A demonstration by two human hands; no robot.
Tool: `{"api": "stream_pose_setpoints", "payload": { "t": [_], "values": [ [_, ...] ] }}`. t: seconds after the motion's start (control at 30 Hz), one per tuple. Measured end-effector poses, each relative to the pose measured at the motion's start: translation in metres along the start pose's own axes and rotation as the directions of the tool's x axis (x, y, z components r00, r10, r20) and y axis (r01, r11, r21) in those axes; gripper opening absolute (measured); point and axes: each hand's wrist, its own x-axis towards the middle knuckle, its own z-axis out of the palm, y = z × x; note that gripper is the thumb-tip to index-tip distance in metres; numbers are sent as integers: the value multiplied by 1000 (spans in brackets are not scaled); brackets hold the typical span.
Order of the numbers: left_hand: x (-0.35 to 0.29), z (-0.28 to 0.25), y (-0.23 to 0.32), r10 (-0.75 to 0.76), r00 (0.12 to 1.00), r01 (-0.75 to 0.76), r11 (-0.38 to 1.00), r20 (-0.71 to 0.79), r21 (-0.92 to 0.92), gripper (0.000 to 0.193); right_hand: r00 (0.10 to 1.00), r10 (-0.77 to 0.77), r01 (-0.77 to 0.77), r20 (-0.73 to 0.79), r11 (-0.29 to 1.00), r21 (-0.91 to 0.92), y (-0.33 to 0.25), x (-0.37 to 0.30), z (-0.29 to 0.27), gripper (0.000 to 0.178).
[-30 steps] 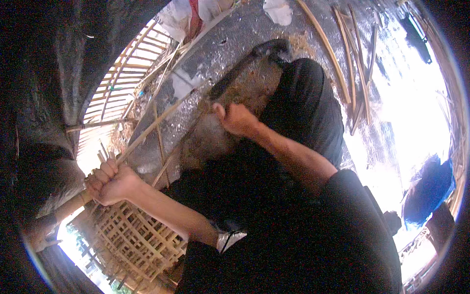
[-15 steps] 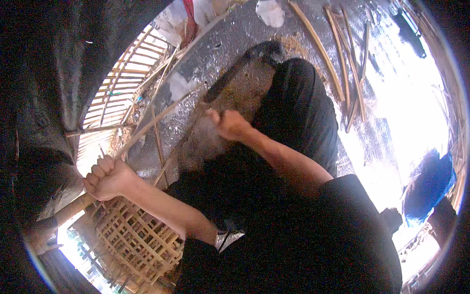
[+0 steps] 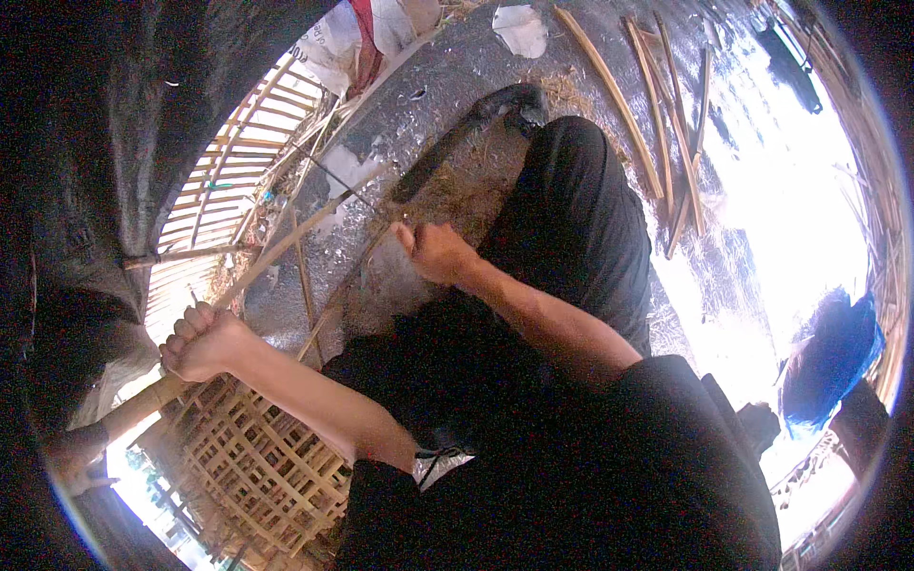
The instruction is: The person carves thin strips of wood using a machete while sitting on the floor. The person holds several strips together, trims the edges to shape them, and then handles a small wooden basket structure.
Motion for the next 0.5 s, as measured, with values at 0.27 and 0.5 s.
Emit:
{"api": "stream_pose_setpoints", "payload": {
  "t": [0.27, 0.5],
  "values": [
    [14, -2, -4, 75, 985, -74, 997, -158, 18, 24, 988, 144, -146, 61, 989, 21, -22, -6, -16, 80],
    [9, 8, -14, 11, 960, -15, 1000, -281, -11, 10, 927, 359, -367, 108, 928, 67, 28, 17, -18, 77]
  ]
}}
